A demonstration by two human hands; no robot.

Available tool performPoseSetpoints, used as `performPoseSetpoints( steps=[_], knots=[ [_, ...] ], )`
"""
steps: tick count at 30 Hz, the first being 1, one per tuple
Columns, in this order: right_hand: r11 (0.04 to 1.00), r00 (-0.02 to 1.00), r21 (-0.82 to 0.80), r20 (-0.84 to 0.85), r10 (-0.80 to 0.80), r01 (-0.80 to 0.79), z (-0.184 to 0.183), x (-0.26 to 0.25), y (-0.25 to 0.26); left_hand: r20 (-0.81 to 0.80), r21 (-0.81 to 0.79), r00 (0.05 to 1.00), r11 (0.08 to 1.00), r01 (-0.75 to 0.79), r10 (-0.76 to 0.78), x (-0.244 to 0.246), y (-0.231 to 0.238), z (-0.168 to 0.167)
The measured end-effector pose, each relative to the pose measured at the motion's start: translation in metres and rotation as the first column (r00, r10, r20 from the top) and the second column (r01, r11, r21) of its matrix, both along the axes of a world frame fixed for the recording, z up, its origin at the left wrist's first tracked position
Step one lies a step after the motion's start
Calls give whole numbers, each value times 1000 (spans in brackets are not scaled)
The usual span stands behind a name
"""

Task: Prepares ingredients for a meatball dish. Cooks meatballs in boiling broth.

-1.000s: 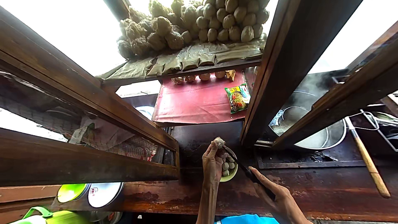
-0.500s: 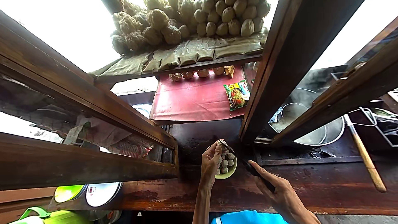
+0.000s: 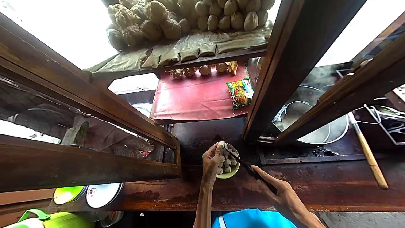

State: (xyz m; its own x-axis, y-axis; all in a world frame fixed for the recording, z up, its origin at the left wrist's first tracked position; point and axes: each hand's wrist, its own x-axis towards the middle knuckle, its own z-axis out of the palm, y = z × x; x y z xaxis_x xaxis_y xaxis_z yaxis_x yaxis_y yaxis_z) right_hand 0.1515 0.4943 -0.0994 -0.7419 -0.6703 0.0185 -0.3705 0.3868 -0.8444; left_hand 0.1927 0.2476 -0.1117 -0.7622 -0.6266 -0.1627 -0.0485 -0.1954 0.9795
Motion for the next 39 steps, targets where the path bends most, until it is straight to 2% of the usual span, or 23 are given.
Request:
performPoseSetpoints(
  steps=[1, 2, 3, 5, 6, 8, 9, 10, 13, 15, 18, 21, 26, 28, 30, 31, 33, 36, 39],
  knots=[
    [1000, 999, 2, 41, -11, 11, -1, 1, 9, 34, -97, 999, 995, -27, 30, 2, -4, -5],
    [999, 997, 14, 69, -37, 36, -5, 2, 20, 96, -261, 994, 965, -28, 55, 5, -9, -13],
    [996, 994, 34, 74, -82, 80, -11, 5, 30, 174, -454, 982, 891, 10, 77, 11, -11, -21],
    [976, 982, 113, -2, -189, 188, -33, 8, 50, 281, -741, 954, 655, 144, 108, 19, -6, -36],
    [960, 972, 160, -59, -225, 232, -45, 10, 57, 304, -822, 946, 534, 199, 116, 22, 0, -45],
    [930, 946, 210, -180, -268, 303, -71, 17, 67, 262, -925, 953, 321, 203, 153, 29, 14, -65],
    [918, 926, 212, -253, -279, 334, -84, 18, 69, 224, -950, 958, 260, 173, 180, 32, 17, -72],
    [910, 904, 208, -319, -283, 359, -97, 18, 69, 202, -960, 955, 236, 150, 215, 35, 20, -76],
    [904, 870, 196, -407, -277, 380, -132, 14, 66, 217, -954, 925, 267, 135, 311, 46, 21, -84],
    [910, 854, 181, -451, -260, 373, -154, 9, 62, 234, -944, 919, 299, 137, 319, 52, 19, -92],
    [921, 838, 185, -503, -211, 342, -175, 2, 59, 196, -955, 933, 276, 110, 304, 61, 16, -105],
    [914, 834, 204, -512, -206, 351, -176, -4, 55, 178, -953, 935, 292, 86, 308, 68, 13, -114],
    [932, 843, 127, -481, -242, 340, -143, -2, 22, 173, -896, 946, 443, 35, 274, 76, 10, -120],
    [956, 919, 104, -322, -227, 273, -125, 3, -6, 153, -891, 954, 454, 21, 258, 78, 8, -123],
    [972, 983, 147, -7, -184, 183, -112, 5, -36, 132, -889, 963, 457, 10, 235, 80, 7, -123],
    [978, 975, 156, 154, -161, 137, -110, 3, -50, 122, -882, 967, 471, 3, 222, 81, 6, -122],
    [990, 912, 107, 389, -128, 93, -116, -4, -73, 107, -854, 972, 520, -17, 209, 82, 6, -120],
    [989, 799, -41, 594, -88, 140, -128, -11, -92, 156, -770, 958, 637, -34, 239, 82, 4, -121],
    [977, 712, -43, 692, -120, 207, -130, -16, -99, 288, -539, 945, 842, 28, 153, 80, 1, -123]
  ],
)
